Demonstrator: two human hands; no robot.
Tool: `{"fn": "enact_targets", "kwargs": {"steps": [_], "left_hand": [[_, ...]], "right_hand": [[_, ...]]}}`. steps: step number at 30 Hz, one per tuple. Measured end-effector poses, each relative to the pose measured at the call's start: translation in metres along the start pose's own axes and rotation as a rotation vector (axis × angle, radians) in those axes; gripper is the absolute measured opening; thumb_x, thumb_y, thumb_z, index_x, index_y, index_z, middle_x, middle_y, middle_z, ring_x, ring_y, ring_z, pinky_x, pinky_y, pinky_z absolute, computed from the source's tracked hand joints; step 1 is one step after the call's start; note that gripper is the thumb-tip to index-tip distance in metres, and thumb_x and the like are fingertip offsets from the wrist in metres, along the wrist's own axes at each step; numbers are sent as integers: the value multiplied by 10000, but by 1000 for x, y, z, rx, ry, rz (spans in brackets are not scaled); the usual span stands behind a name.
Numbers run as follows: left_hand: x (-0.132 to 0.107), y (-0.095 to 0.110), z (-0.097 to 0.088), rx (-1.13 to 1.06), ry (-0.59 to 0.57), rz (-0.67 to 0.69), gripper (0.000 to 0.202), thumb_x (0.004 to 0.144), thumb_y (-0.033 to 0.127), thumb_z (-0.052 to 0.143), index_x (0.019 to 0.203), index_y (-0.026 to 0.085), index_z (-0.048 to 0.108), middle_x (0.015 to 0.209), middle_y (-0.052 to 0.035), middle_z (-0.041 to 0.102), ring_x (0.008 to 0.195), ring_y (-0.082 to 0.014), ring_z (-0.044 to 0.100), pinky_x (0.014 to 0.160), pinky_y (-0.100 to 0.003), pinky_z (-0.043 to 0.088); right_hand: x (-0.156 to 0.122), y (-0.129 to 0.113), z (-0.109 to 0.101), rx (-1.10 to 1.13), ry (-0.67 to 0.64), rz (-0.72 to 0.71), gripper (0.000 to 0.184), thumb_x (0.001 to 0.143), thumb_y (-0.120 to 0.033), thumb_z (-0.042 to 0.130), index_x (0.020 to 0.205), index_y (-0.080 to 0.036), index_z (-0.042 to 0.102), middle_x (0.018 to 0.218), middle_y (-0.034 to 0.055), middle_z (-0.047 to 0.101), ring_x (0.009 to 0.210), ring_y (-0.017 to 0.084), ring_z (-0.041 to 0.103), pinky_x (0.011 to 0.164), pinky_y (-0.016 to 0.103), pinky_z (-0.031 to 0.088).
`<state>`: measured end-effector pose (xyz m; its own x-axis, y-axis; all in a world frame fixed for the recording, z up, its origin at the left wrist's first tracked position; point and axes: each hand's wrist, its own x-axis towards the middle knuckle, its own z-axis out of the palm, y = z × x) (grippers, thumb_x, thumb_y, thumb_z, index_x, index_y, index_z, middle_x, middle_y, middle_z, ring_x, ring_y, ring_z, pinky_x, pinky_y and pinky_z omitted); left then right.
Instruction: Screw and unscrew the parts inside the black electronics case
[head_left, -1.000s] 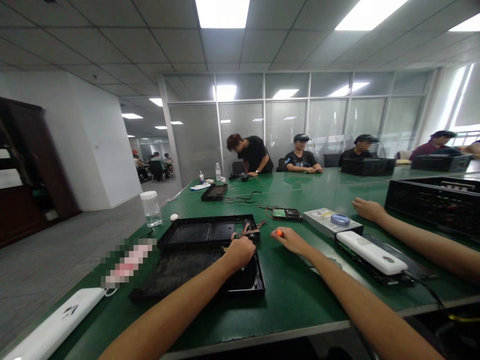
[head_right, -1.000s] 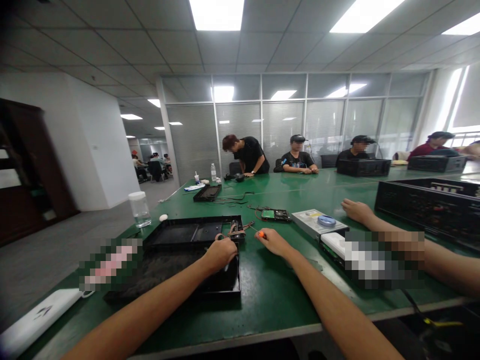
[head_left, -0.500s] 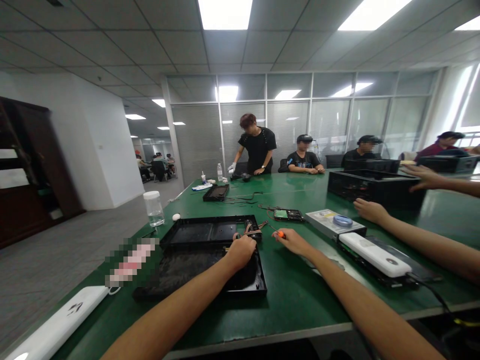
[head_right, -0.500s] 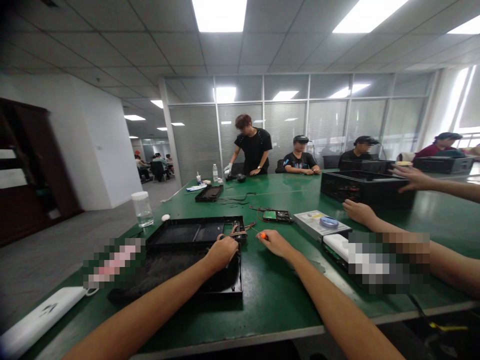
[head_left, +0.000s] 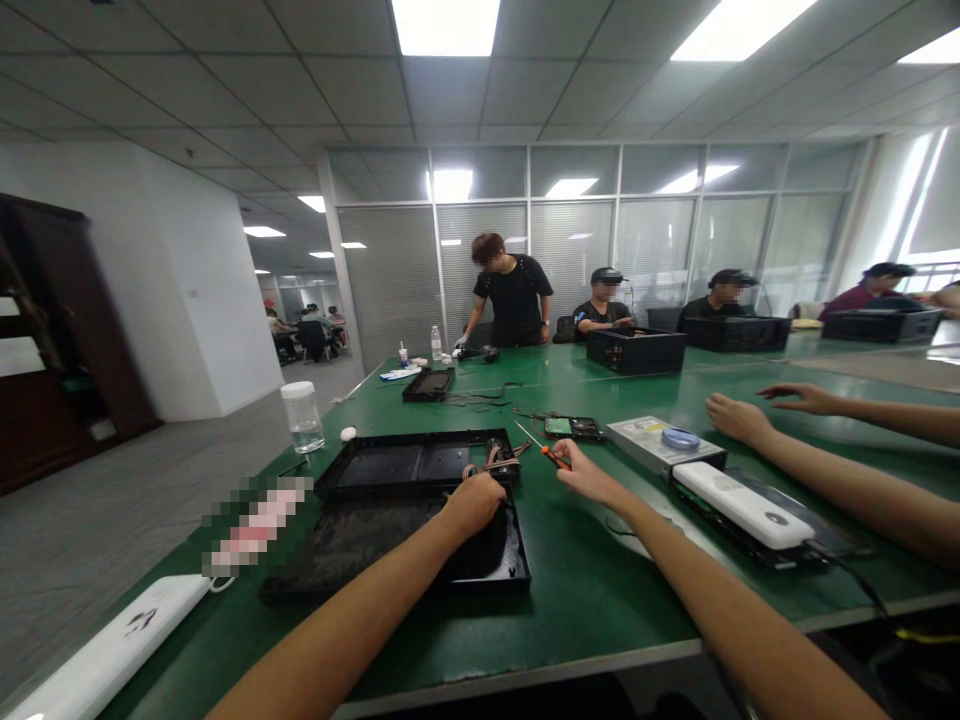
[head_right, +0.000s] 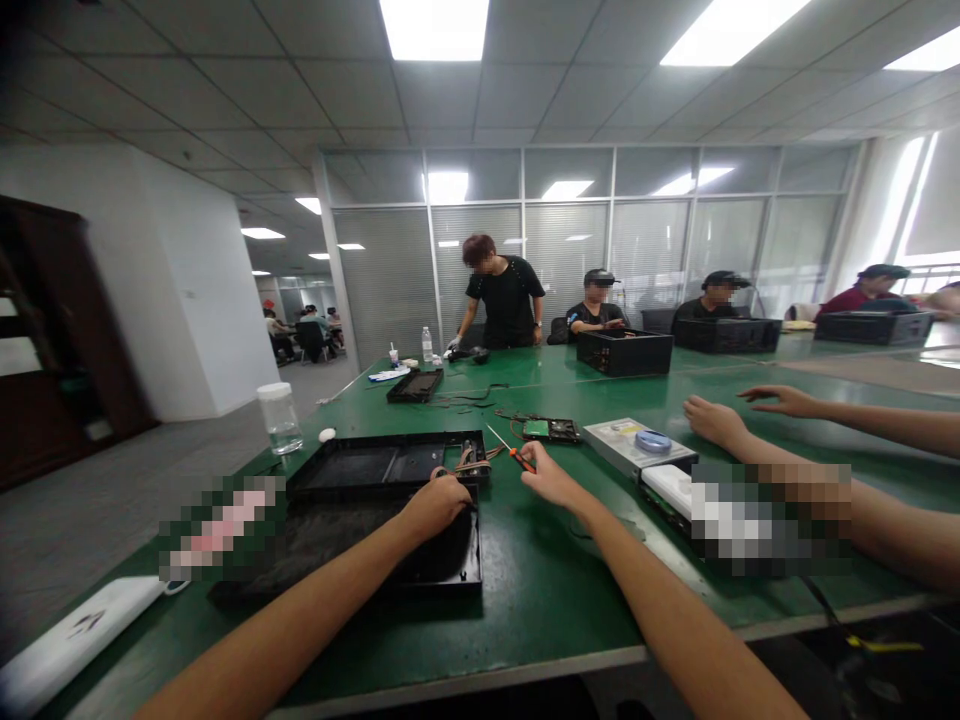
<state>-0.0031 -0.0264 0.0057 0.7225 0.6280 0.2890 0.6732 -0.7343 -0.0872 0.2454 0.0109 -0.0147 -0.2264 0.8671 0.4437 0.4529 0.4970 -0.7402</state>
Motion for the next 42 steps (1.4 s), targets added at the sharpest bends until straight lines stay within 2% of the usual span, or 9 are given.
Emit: {"fn": "enact_targets", "kwargs": {"steps": [6, 16, 21, 24, 28, 30, 34, 37, 42], "left_hand": [[2, 3, 1, 26, 54, 56, 193, 809, 103, 400, 783, 138, 588, 817, -65, 598, 837, -177, 525, 794, -285, 389], [4, 3, 8, 15, 61, 6, 210, 813, 111, 395, 799, 145, 601, 797, -68, 590, 821, -185, 525, 769, -290, 397], [5, 4, 7, 39, 57, 7, 221, 817, 96, 379, 784, 139, 593, 795, -70, 591, 822, -183, 522, 763, -289, 400], [5, 5, 5, 38, 52, 10, 217, 818, 98, 382, 793, 140, 594, 802, -67, 594, 825, -181, 518, 766, -288, 399], [4, 6, 4, 16, 40, -4, 207, 808, 108, 406, 804, 147, 609, 806, -65, 600, 829, -181, 522, 773, -284, 396], [3, 6, 5, -18, 40, -13, 205, 808, 124, 416, 816, 152, 618, 810, -70, 604, 840, -185, 530, 778, -283, 394], [1, 2, 4, -136, 84, -58, 239, 800, 148, 449, 994, 170, 587, 897, -73, 625, 904, -190, 545, 842, -305, 367], [1, -4, 2, -276, 90, -75, 419, 761, 117, 490, 1172, 195, 470, 897, -30, 653, 943, -173, 552, 925, -338, 303], [4, -12, 4, -502, 61, -105, 445, 725, 87, 521, 1161, 153, 463, 831, -6, 671, 812, -115, 602, 906, -270, 333]], "right_hand": [[8, 3, -5, 22, 158, -125, 348, 585, -153, 455, 931, -186, 457, 923, 22, 506, 886, 178, 481, 828, 327, 346], [7, -4, -4, 45, 187, -123, 279, 609, -165, 472, 888, -180, 486, 914, 21, 529, 864, 171, 492, 821, 321, 353], [3, -16, -1, 184, 156, -47, 276, 617, -205, 532, 889, -189, 485, 906, 18, 522, 725, 138, 492, 603, 252, 408], [0, -23, 1, 387, 109, 39, 303, 631, -251, 578, 913, -205, 479, 813, -11, 510, 552, 81, 429, 445, 192, 344], [-2, -32, 0, 623, 51, 102, 321, 666, -358, 606, 917, -196, 489, 718, -11, 540, 421, 42, 339, 351, 171, 227], [-4, -35, -3, 656, 50, 129, 307, 709, -425, 563, 897, -194, 489, 605, -29, 535, 353, 35, 276, 323, 177, 165], [-5, -34, -8, 621, 73, 112, 285, 758, -470, 502, 703, -197, 445, 362, -103, 306, 299, 43, 208, 326, 189, 130], [-4, -33, -11, 582, 44, 113, 304, 725, -457, 551, 658, -192, 418, 386, -103, 282, 327, 40, 219, 343, 183, 133], [-3, -31, -12, 680, -92, 162, 279, 651, -386, 618, 719, -197, 424, 475, -103, 267, 382, 36, 218, 358, 159, 134]]}}
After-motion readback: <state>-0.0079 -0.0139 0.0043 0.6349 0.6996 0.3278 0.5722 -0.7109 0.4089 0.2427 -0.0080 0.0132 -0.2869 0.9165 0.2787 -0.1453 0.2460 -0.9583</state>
